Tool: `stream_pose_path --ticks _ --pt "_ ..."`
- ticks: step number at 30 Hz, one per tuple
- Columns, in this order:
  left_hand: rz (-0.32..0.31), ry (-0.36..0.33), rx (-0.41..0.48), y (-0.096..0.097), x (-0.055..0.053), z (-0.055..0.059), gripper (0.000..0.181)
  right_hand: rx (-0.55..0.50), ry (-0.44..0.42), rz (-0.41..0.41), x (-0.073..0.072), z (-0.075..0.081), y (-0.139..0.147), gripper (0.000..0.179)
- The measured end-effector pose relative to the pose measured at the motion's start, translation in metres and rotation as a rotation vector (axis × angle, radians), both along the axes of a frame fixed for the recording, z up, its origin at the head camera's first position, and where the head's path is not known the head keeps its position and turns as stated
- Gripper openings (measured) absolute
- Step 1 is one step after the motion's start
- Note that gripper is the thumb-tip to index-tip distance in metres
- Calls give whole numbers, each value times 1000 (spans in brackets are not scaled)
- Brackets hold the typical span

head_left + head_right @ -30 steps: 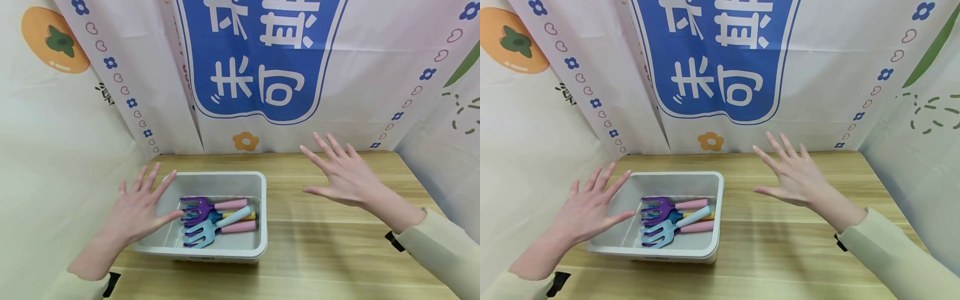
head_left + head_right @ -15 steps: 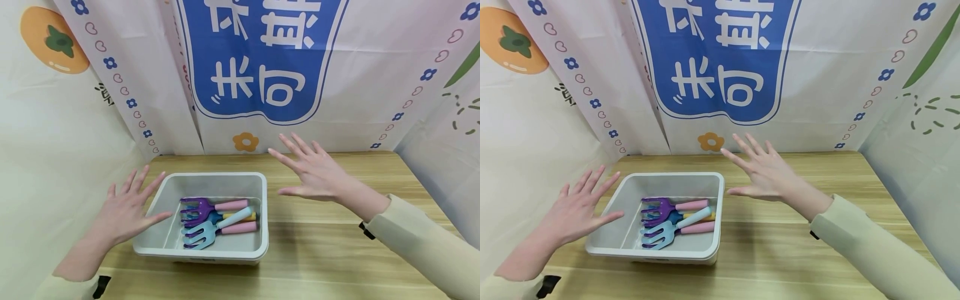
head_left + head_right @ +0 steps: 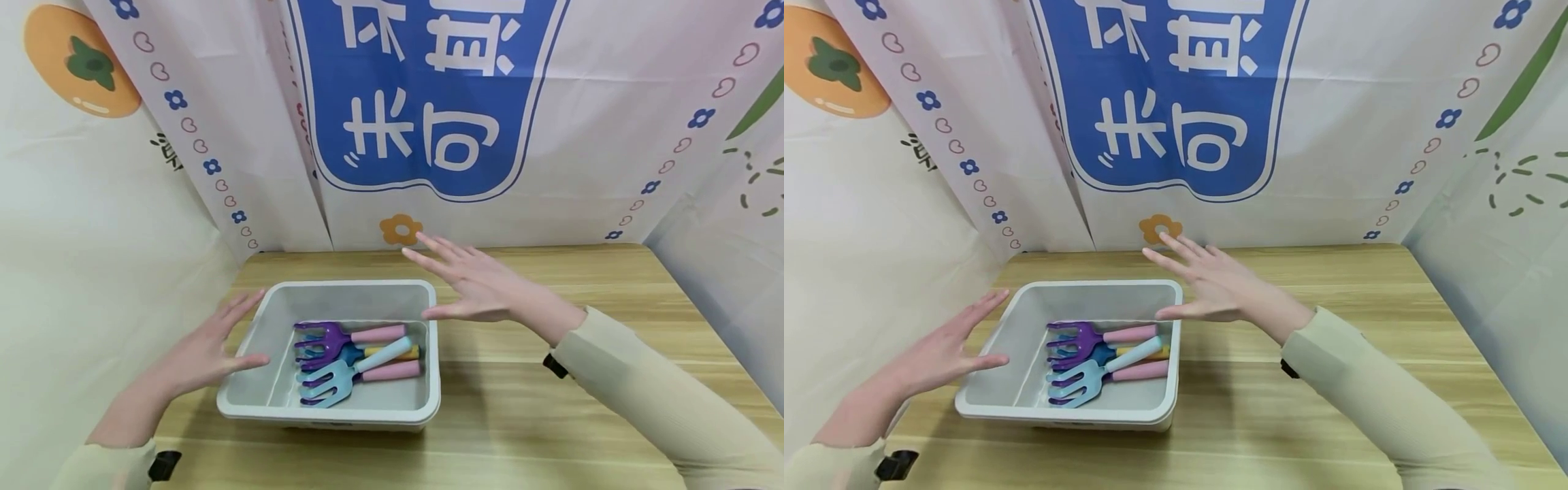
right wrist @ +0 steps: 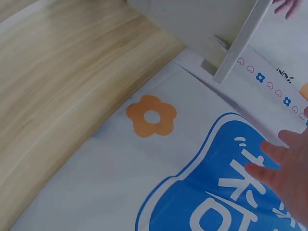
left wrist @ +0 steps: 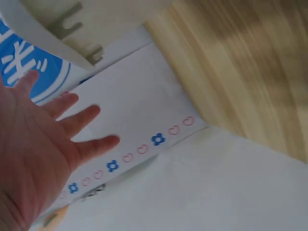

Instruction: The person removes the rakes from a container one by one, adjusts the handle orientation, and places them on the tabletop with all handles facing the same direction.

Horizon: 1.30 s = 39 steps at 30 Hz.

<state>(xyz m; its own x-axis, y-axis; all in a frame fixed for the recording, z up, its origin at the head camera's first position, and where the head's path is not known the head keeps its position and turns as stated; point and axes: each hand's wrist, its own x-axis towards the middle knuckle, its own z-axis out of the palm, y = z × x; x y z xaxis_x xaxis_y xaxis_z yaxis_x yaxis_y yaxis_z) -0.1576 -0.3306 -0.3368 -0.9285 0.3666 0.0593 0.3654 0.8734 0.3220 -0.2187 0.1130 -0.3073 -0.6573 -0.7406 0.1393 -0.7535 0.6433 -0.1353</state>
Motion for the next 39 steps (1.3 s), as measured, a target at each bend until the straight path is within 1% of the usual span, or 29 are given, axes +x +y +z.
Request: stream_pose_path --ticks 2,5,8,11,16,21,23,26,30,31,35,37,39 --pt "-9 -46 76 -3 0 -4 104 -27 -66 16 -3 -2 -4 89" --pt "-31 -102 153 -6 -1 -10 103 -62 -146 29 -6 -5 -8 89" --pt "-52 -128 178 -7 -3 -16 99 -83 -195 39 -9 -9 -14 89" --pt "-66 -138 186 -7 -7 -22 92 -101 -235 51 -10 -12 -20 88" --pt "-71 -164 237 -6 -11 -28 82 -135 -302 78 -11 -18 -33 87" --pt "-44 -191 293 -7 -12 -29 77 -127 -346 107 -13 -24 -48 88" --pt "-33 -202 322 -8 -12 -28 77 -114 -367 115 -15 -26 -55 88" --pt "-31 -210 338 -9 -12 -27 77 -102 -407 128 -21 -30 -66 88" --pt "-49 -229 348 -11 -13 -26 78 -91 -473 167 -29 -37 -79 88" --pt "-61 -236 359 -12 -13 -25 78 -86 -488 177 -31 -39 -82 88" --pt "-103 -280 442 -16 -13 -28 76 -66 -562 213 -37 -44 -92 88" --pt "-123 -292 476 -17 -13 -30 74 -51 -586 234 -38 -46 -97 86" --pt "-120 -297 499 -17 -13 -32 72 -32 -616 240 -39 -49 -101 85"
